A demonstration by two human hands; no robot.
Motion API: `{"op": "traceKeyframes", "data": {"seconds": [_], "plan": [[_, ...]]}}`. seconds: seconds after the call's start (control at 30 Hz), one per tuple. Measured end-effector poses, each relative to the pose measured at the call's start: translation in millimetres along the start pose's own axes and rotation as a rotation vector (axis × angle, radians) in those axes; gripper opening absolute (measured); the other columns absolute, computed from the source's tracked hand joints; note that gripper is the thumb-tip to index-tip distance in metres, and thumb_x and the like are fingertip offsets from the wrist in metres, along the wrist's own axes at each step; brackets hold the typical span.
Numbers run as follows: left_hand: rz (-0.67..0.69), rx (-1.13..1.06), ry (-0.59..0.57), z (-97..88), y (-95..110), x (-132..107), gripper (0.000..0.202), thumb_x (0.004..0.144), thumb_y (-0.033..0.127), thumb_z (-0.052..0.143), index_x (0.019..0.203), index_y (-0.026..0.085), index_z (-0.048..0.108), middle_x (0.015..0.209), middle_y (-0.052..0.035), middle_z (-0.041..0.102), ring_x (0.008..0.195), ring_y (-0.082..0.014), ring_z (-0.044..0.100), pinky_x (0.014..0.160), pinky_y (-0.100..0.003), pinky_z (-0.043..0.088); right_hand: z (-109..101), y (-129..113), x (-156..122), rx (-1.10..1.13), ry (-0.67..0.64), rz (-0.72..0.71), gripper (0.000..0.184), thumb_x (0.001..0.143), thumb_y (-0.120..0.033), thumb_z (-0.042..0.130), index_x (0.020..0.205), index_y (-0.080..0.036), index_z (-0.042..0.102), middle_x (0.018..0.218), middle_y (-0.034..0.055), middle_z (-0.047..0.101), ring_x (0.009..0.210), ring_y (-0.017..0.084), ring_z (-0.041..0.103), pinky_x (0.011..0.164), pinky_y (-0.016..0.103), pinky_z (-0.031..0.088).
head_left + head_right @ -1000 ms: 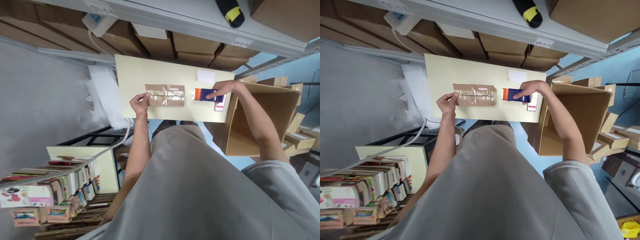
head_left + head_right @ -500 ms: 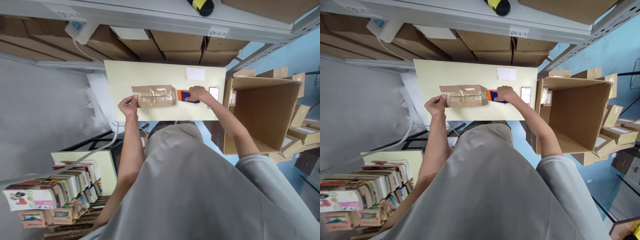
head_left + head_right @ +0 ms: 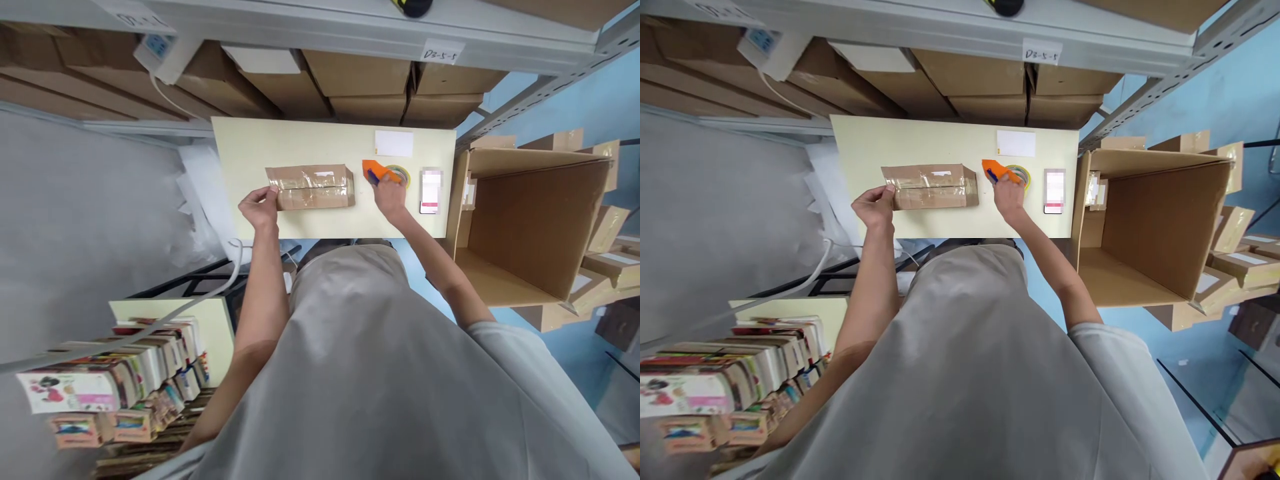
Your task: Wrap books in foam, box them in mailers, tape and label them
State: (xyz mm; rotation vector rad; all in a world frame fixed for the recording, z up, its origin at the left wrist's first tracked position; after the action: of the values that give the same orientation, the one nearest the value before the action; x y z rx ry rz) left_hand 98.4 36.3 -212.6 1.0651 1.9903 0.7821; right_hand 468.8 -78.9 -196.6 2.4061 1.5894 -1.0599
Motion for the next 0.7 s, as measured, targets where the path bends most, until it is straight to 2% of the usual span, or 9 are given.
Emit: {"op": "traceKeyframes", "data": {"seconds": [0.07, 0.17, 0.3, 0.4, 0.5, 0.57, 0.7], "plan": [[0.008, -0.002, 0.005, -0.7, 0, 0, 0.011, 0.08, 0.027, 0.082, 0.082, 0.021, 0.073, 0.093, -0.0073, 0.08, 0.096, -0.0241, 0.078, 0.109, -0.043, 0.064, 3, 21, -5, -0.042, 0.085, 0.092, 0.052, 0.12, -0.024, 0.035, 0.158, 0.009, 0.051, 0.135, 0.0358, 0.073, 0.137, 0.042, 0.07, 0.127, 0.056, 0.04], [0.032, 0.018, 0.005, -1.3, 5, -3, 0.009, 0.082, 0.024, 0.081, 0.082, 0.02, 0.073, 0.093, -0.0065, 0.08, 0.097, -0.023, 0.078, 0.104, -0.038, 0.065, 17, 38, -10, -0.065, 0.13, 0.13, 0.054, 0.115, -0.017, 0.034, 0.16, 0.01, 0.047, 0.142, 0.0378, 0.07, 0.137, 0.042, 0.068, 0.125, 0.057, 0.043], [0.064, 0.053, -0.004, -2.1, 11, -10, 0.007, 0.088, 0.023, 0.08, 0.086, 0.018, 0.075, 0.096, -0.0066, 0.08, 0.099, -0.0226, 0.078, 0.1, -0.036, 0.066, 33, 47, -12, -0.048, 0.158, 0.151, 0.059, 0.113, -0.016, 0.03, 0.163, 0.011, 0.044, 0.145, 0.0376, 0.068, 0.14, 0.04, 0.065, 0.127, 0.056, 0.042], [0.095, 0.065, -0.011, -3.5, 15, -14, 0.007, 0.091, 0.023, 0.08, 0.091, 0.017, 0.077, 0.099, -0.0078, 0.081, 0.102, -0.0231, 0.078, 0.1, -0.036, 0.066, 33, 46, -16, -0.034, 0.198, 0.181, 0.059, 0.111, -0.015, 0.03, 0.162, 0.009, 0.047, 0.146, 0.0359, 0.068, 0.142, 0.04, 0.063, 0.129, 0.057, 0.04], [0.113, 0.064, -0.044, -3.4, 14, -15, 0.009, 0.092, 0.024, 0.08, 0.095, 0.017, 0.078, 0.1, -0.0078, 0.081, 0.104, -0.0237, 0.078, 0.098, -0.036, 0.066, 23, 39, -29, -0.026, 0.267, 0.24, 0.064, 0.108, -0.013, 0.033, 0.168, 0.006, 0.044, 0.152, 0.0352, 0.064, 0.146, 0.041, 0.061, 0.132, 0.06, 0.039], [0.124, 0.059, -0.069, -2.7, 13, -14, 0.01, 0.093, 0.026, 0.081, 0.098, 0.018, 0.078, 0.1, -0.0071, 0.08, 0.104, -0.024, 0.078, 0.097, -0.036, 0.066, 13, 27, -41, -0.02, 0.317, 0.255, 0.065, 0.11, -0.016, 0.035, 0.172, 0.001, 0.042, 0.161, 0.0346, 0.059, 0.154, 0.043, 0.056, 0.133, 0.063, 0.038], [0.137, 0.037, -0.104, -2.8, 10, -12, 0.012, 0.094, 0.029, 0.082, 0.099, 0.019, 0.077, 0.1, -0.0066, 0.079, 0.103, -0.0236, 0.077, 0.097, -0.034, 0.065, 4, -18, -52, 0.089, 0.296, 0.131, 0.063, 0.119, -0.034, 0.031, 0.176, -0.009, 0.044, 0.173, 0.0273, 0.052, 0.166, 0.038, 0.045, 0.138, 0.057, 0.037]]}}
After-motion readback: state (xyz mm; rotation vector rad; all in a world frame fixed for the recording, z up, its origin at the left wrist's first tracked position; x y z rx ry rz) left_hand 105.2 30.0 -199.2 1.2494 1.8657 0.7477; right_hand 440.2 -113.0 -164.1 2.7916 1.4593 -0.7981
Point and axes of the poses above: each hand's wrist, its own x-axis towards the middle knuckle, its own z-axis out of the palm, y = z × x, the point moved 8 cm from there along x, towards the middle knuckle
